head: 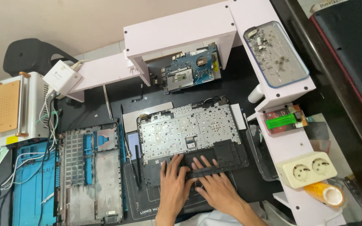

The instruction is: The person assembles a laptop by first placing the screen bezel onto the display panel and securing it. They then flip the assembly over and use a screwdriver to fasten screws along the edges of the screen frame.

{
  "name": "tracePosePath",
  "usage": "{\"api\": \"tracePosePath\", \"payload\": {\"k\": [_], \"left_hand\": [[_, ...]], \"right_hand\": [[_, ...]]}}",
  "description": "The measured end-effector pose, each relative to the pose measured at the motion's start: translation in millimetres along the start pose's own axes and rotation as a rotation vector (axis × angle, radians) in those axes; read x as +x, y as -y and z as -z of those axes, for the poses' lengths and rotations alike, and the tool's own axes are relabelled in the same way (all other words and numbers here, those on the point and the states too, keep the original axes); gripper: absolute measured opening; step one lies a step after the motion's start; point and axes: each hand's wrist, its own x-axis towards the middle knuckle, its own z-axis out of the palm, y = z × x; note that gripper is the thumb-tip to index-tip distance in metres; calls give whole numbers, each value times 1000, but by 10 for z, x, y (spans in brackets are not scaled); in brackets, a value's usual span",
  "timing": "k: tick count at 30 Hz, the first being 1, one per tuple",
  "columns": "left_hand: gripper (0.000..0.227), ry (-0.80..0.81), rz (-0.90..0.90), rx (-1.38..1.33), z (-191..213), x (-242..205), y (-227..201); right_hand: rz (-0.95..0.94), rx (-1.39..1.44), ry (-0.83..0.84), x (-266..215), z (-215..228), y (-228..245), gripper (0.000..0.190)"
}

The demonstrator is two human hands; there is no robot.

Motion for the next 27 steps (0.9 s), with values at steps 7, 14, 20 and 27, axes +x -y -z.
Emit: {"api": "tracePosePath", "payload": {"k": [7, 14, 20, 27], "left_hand": [[28, -61, 1, -42, -27, -80, -8], [30, 5, -30, -72, 211, 7, -72], [29, -11, -67, -71, 102, -27, 8], [31, 0, -100, -61, 329, 49, -83]], "right_hand": [[-101, 102, 220, -149, 98, 93, 71], [-103, 23, 122, -124, 74, 105, 69], [-136, 25, 143, -109, 77, 72, 69], [-181, -7, 42, 48, 158, 104, 53]]}}
